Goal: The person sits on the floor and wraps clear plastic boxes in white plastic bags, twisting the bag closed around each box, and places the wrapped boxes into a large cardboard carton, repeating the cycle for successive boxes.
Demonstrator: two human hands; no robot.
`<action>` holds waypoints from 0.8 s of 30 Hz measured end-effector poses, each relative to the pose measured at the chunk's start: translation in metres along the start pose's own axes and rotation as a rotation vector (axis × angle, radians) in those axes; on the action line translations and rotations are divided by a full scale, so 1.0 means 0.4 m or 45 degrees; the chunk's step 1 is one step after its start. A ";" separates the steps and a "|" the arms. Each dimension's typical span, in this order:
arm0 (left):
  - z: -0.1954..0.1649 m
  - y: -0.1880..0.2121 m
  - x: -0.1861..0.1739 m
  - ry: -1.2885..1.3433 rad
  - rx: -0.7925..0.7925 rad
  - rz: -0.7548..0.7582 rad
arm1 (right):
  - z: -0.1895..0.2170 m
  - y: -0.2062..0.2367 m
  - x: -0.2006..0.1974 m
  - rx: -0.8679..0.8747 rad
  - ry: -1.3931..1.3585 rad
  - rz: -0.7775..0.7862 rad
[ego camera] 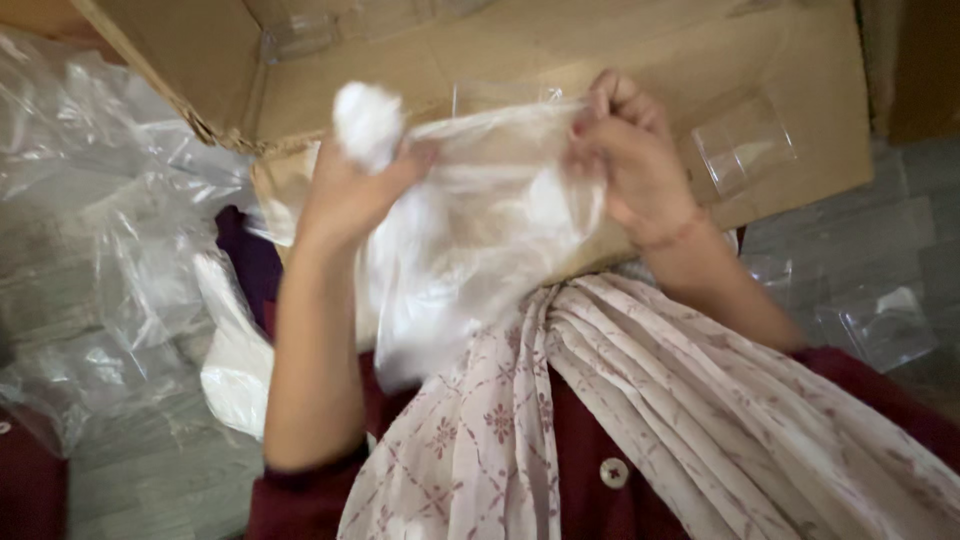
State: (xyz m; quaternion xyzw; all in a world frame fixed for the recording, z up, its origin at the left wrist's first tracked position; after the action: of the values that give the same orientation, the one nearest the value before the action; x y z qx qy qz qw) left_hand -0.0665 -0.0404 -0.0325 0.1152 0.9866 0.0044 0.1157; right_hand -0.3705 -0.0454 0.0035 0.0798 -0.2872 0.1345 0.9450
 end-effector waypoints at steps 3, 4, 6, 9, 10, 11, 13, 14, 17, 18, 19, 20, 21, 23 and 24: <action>0.064 -0.131 0.056 -0.212 -0.018 -0.275 | -0.084 -0.098 -0.054 -0.137 0.254 -0.297; 0.089 -0.158 0.072 -0.228 -0.180 -0.270 | -0.110 -0.115 -0.070 -0.058 0.224 -0.362; 0.116 -0.172 0.100 -0.061 -0.358 -0.228 | -0.136 -0.130 -0.091 0.085 0.119 -0.373; 0.106 -0.095 0.125 0.386 -0.374 -0.205 | -0.106 -0.074 -0.089 0.241 0.019 -0.178; 0.099 -0.054 0.135 0.461 -0.372 -0.254 | -0.085 -0.040 -0.083 0.274 0.059 -0.085; 0.095 -0.013 0.144 0.533 -0.374 -0.304 | -0.071 -0.007 -0.070 0.307 0.094 0.009; 0.088 0.048 0.165 0.677 -0.055 -0.113 | -0.036 0.040 -0.051 0.099 0.180 0.181; 0.095 0.065 0.176 0.750 0.097 -0.016 | -0.033 0.047 -0.042 0.002 0.222 0.265; 0.206 0.032 0.189 0.846 -0.394 -0.318 | -0.090 0.000 -0.062 0.034 0.466 0.093; 0.213 0.000 0.180 0.421 -0.082 -0.269 | -0.121 -0.032 -0.077 0.079 0.346 0.029; 0.214 -0.023 0.177 -0.004 0.223 -0.214 | -0.156 -0.062 -0.093 0.127 0.228 -0.036; 0.208 -0.038 0.186 -0.437 0.524 -0.155 | -0.181 -0.077 -0.113 0.171 0.108 -0.098; 0.240 -0.055 0.177 -0.075 0.152 -0.178 | -0.195 -0.083 -0.129 0.130 0.131 -0.065; 0.283 -0.034 0.181 0.660 -0.616 -0.197 | -0.209 -0.065 -0.155 0.074 0.173 -0.013; 0.263 -0.017 0.174 0.509 -0.462 -0.217 | -0.210 -0.041 -0.166 0.124 0.219 -0.019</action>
State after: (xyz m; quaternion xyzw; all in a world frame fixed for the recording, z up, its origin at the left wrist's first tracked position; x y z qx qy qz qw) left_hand -0.1098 -0.0331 -0.1511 0.0060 0.9790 0.1938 -0.0624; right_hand -0.3748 -0.0558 -0.1042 0.1159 -0.1974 0.1476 0.9622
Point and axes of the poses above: each hand's wrist, its own y-axis away from the middle knuckle, its own x-axis out of the palm, z = x × y, the point moved 3 cm from there along -y, towards the middle knuckle, and after that the axes turned 6 degrees about z, right-handed, at the moved point
